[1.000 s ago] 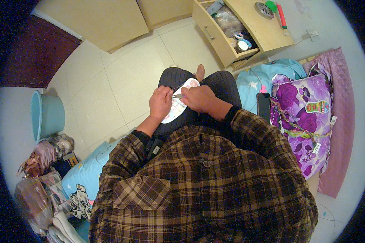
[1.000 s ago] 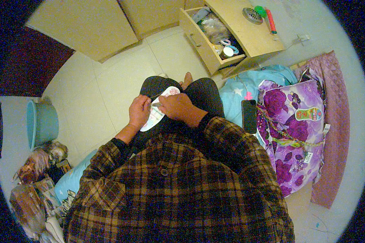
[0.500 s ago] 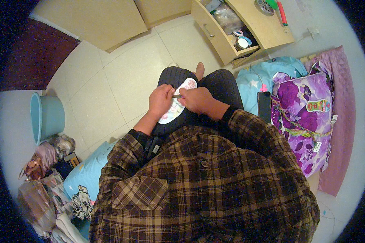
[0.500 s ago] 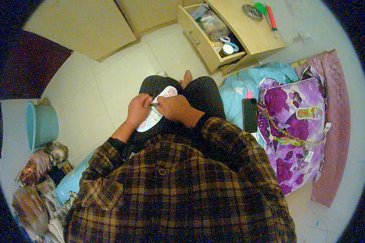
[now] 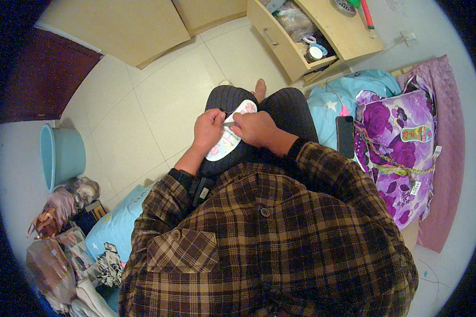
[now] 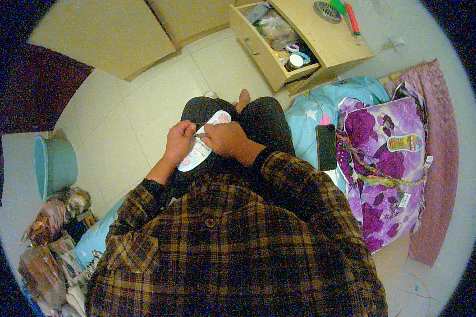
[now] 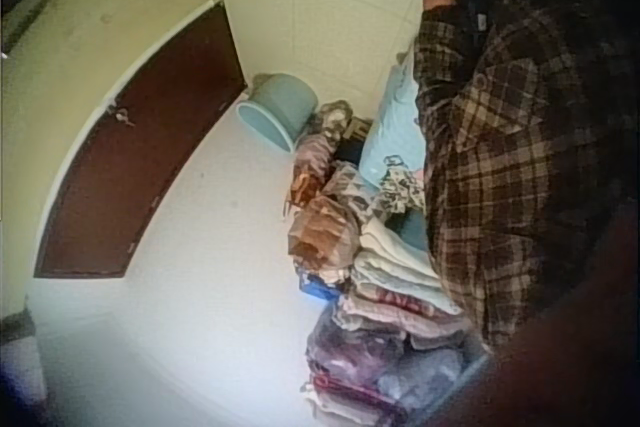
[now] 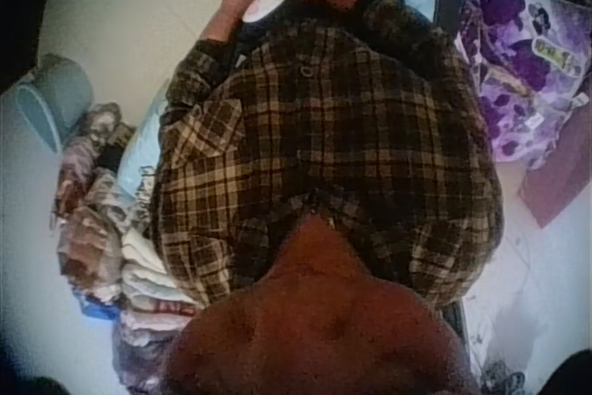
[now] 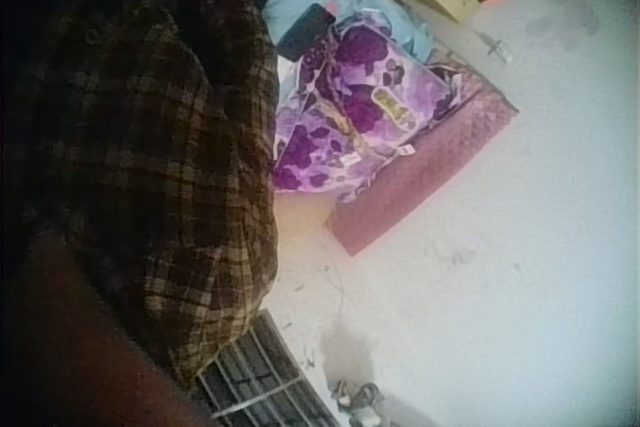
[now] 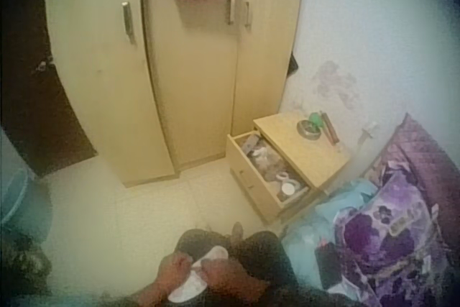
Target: The person uses a needle to stitch parts of an insole, then handles a colorful braided cord and applies adhesive labels from a card.
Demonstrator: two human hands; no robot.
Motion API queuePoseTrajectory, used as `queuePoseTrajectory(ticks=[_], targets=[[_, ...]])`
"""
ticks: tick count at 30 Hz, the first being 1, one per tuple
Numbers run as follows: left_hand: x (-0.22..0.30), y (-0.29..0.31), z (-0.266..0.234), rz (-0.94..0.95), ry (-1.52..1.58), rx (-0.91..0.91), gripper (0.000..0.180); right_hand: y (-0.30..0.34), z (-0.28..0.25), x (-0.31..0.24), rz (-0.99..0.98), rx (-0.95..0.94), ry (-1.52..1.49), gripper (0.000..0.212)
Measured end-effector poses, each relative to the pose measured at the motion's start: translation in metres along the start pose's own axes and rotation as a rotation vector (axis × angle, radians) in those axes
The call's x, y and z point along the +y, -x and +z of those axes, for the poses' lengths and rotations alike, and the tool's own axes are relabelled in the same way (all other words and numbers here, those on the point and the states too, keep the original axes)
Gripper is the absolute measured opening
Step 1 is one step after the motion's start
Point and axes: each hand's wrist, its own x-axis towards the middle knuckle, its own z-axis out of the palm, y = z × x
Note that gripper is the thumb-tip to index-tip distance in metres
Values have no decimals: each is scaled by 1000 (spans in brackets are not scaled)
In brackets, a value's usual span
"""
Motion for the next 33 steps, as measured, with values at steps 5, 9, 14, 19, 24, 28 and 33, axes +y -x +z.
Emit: queuePoseTrajectory(ticks=[5, 9, 14, 19, 24, 28, 33], targets=[[-2, 0, 0, 6, 7, -4, 19, -1, -1, -2, 20, -41, -26, 31], [-4, 0, 2, 13, 31, -10, 18, -1, 0, -2, 11, -45, -16, 32], [1, -1, 0, -132, 168, 33, 21, -2, 4, 1, 4, -91, -23, 33], [-11, -5, 4, -248, 439, 196, 24, -1, -1, 3, 27, -130, -79, 30], [0, -1, -4, -272, 590, 219, 23, 3, -12, 27, 200, -84, -292, 33], [-18, -1, -11, -360, 723, 196, 22, 13, -21, 35, 102, -85, -302, 40], [-37, 4, -41, -449, 746, 122, 18, 18, -22, 41, 131, -20, -249, 32]])
